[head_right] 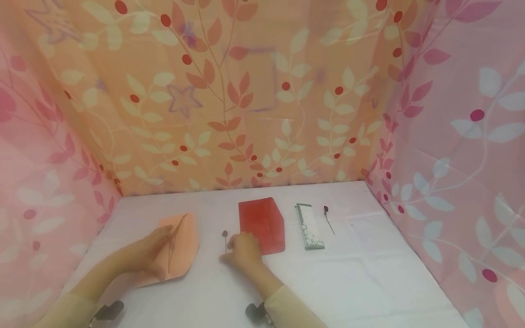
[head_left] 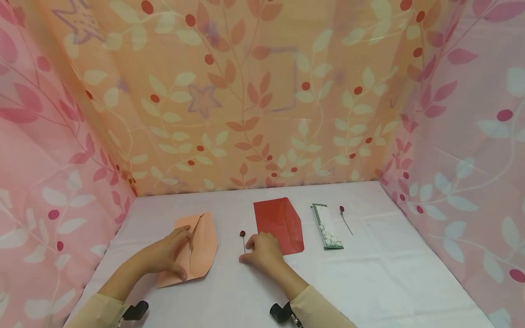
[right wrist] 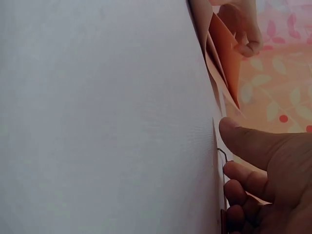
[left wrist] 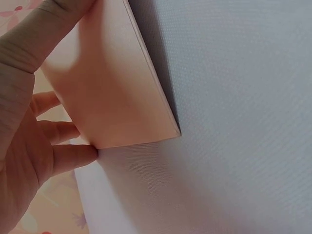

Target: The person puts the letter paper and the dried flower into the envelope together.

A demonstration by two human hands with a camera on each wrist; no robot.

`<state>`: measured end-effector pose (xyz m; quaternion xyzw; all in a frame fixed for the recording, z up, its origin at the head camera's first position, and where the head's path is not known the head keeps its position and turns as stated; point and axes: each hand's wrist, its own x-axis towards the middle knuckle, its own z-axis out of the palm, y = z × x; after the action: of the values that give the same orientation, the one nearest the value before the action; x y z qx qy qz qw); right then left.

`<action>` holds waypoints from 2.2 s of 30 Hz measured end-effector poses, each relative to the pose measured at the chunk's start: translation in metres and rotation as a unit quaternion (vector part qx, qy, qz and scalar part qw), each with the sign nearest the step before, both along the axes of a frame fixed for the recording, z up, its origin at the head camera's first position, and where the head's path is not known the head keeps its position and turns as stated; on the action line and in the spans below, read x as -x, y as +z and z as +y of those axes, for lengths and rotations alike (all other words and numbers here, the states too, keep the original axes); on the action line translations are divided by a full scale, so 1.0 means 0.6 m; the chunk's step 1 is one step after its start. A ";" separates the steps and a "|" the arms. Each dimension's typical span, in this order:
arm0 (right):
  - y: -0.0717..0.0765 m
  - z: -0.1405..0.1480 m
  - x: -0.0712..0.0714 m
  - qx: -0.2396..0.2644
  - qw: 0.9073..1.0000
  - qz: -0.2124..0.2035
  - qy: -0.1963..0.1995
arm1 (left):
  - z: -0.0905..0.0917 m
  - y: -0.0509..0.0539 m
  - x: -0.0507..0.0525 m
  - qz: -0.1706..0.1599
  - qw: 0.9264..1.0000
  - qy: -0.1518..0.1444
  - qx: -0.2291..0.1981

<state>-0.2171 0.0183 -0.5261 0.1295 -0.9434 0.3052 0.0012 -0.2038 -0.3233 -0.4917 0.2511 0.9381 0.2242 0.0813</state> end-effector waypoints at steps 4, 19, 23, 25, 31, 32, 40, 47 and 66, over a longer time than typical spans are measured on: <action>0.000 -0.004 -0.001 -0.002 1.000 0.015 -0.008 | 0.000 -0.003 0.000 0.006 1.000 -0.006 0.003; 0.000 -0.004 0.001 0.005 0.998 0.062 -0.031 | 0.005 0.005 0.000 -0.001 1.000 -0.010 0.013; -0.001 -0.007 0.002 -0.012 0.996 0.079 -0.036 | 0.006 0.005 0.000 -0.004 1.000 -0.007 0.013; -0.002 -0.009 0.003 -0.026 0.995 0.086 -0.037 | 0.006 0.005 0.001 -0.005 1.000 -0.006 0.013; 0.000 -0.013 0.001 -0.041 0.995 0.080 -0.047 | 0.008 0.004 0.002 -0.007 1.000 -0.006 0.016; 0.000 -0.014 0.000 -0.034 0.995 0.077 -0.049 | 0.008 0.004 0.002 -0.008 1.000 -0.007 0.015; -0.002 -0.020 0.003 -0.020 0.994 0.087 -0.057 | 0.008 0.001 0.003 -0.012 1.000 -0.002 0.025; 0.002 -0.029 0.005 -0.046 0.992 0.096 -0.061 | 0.006 0.002 0.003 -0.006 1.000 0.001 0.031; 0.018 -0.035 0.005 0.071 0.994 0.071 -0.033 | 0.010 0.015 -0.003 -0.021 1.000 0.007 0.020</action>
<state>-0.2204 -0.0028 -0.5154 0.1190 -0.9208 0.3611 0.0871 -0.2021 -0.3174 -0.4829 0.2385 0.9421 0.2114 0.1046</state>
